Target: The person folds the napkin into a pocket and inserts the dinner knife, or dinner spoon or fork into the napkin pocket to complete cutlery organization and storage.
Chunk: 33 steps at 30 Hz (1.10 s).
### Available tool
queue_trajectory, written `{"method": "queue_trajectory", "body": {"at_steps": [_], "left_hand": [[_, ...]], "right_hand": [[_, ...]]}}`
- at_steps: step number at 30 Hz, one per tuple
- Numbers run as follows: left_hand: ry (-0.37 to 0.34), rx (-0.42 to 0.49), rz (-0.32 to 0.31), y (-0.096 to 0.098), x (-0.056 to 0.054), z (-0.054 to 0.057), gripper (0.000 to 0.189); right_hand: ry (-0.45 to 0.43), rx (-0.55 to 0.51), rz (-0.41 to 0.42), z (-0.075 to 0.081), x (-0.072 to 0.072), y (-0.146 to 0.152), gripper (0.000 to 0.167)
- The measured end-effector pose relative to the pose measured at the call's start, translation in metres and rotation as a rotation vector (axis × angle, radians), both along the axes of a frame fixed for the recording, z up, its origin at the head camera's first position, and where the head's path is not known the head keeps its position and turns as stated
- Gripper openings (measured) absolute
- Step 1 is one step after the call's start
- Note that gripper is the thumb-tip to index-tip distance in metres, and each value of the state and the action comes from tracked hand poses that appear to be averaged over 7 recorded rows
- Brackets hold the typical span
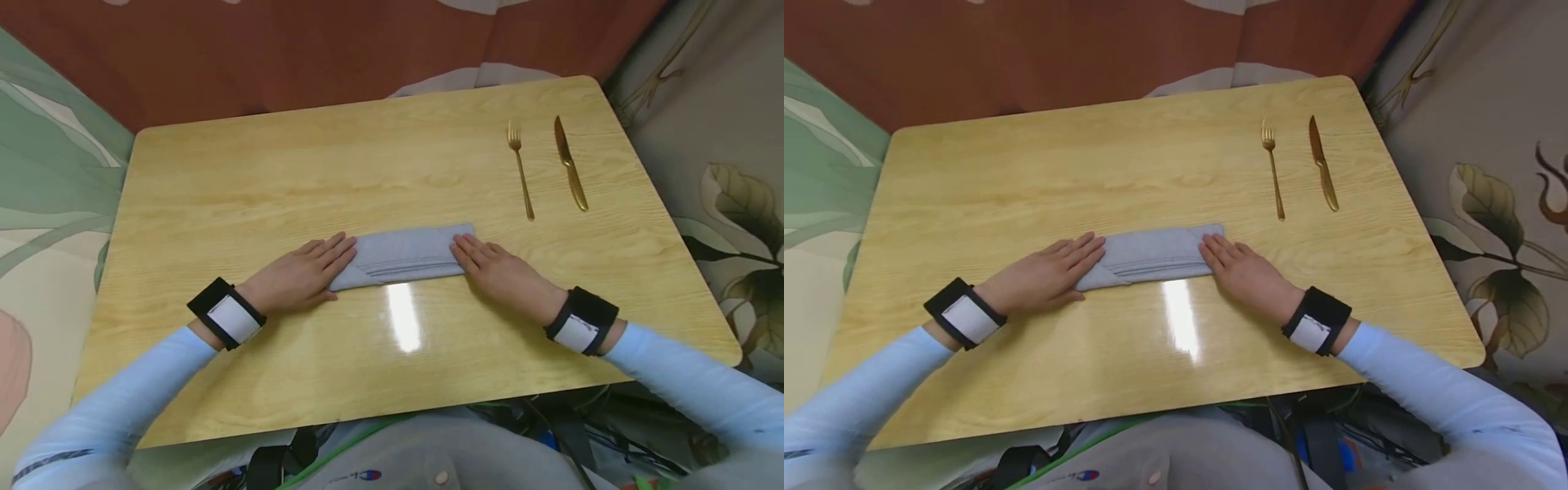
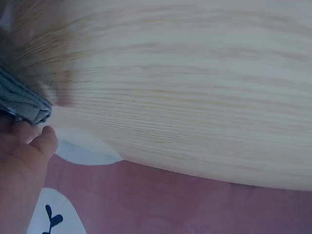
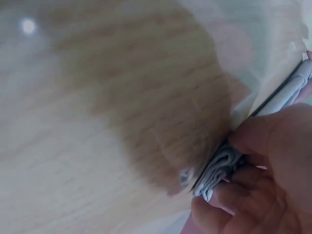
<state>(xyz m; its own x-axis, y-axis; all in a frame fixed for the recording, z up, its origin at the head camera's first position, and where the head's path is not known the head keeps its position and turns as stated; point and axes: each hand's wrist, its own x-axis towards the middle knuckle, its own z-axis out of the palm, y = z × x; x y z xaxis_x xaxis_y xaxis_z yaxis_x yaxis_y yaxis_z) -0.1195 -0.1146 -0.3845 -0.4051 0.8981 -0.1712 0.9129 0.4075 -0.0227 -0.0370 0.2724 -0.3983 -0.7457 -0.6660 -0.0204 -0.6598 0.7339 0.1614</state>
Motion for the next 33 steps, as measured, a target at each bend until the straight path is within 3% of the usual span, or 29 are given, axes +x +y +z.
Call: {"method": "queue_trajectory", "body": {"at_steps": [5,8,13,16,19,22,26,33], "left_hand": [[0.048,0.002,-0.007,-0.003,0.014,-0.002,0.078],[0.135,0.026,-0.036,0.003,0.030,-0.002,0.076],[0.381,0.055,-0.131,0.021,0.055,-0.001,0.056],[0.463,0.061,-0.172,0.033,0.063,0.001,0.044],[0.435,0.055,-0.168,0.043,0.062,0.004,0.046],[0.361,0.044,-0.146,0.045,0.058,0.004,0.055],[0.282,0.033,-0.152,0.041,0.053,-0.001,0.062],[0.245,0.029,-0.182,0.040,0.046,-0.009,0.061]], "right_hand": [[0.031,0.029,-0.041,-0.003,0.001,-0.005,0.054],[0.026,0.016,-0.080,-0.003,-0.009,0.000,0.056],[-0.026,-0.006,-0.039,0.000,-0.044,0.013,0.063],[-0.056,0.007,0.020,0.004,-0.073,0.021,0.068],[-0.076,0.036,0.060,0.008,-0.097,0.027,0.070],[-0.107,0.037,0.079,0.010,-0.107,0.029,0.073],[-0.140,0.000,0.087,0.008,-0.104,0.026,0.080],[-0.136,0.005,0.073,0.003,-0.099,0.019,0.083]]}}
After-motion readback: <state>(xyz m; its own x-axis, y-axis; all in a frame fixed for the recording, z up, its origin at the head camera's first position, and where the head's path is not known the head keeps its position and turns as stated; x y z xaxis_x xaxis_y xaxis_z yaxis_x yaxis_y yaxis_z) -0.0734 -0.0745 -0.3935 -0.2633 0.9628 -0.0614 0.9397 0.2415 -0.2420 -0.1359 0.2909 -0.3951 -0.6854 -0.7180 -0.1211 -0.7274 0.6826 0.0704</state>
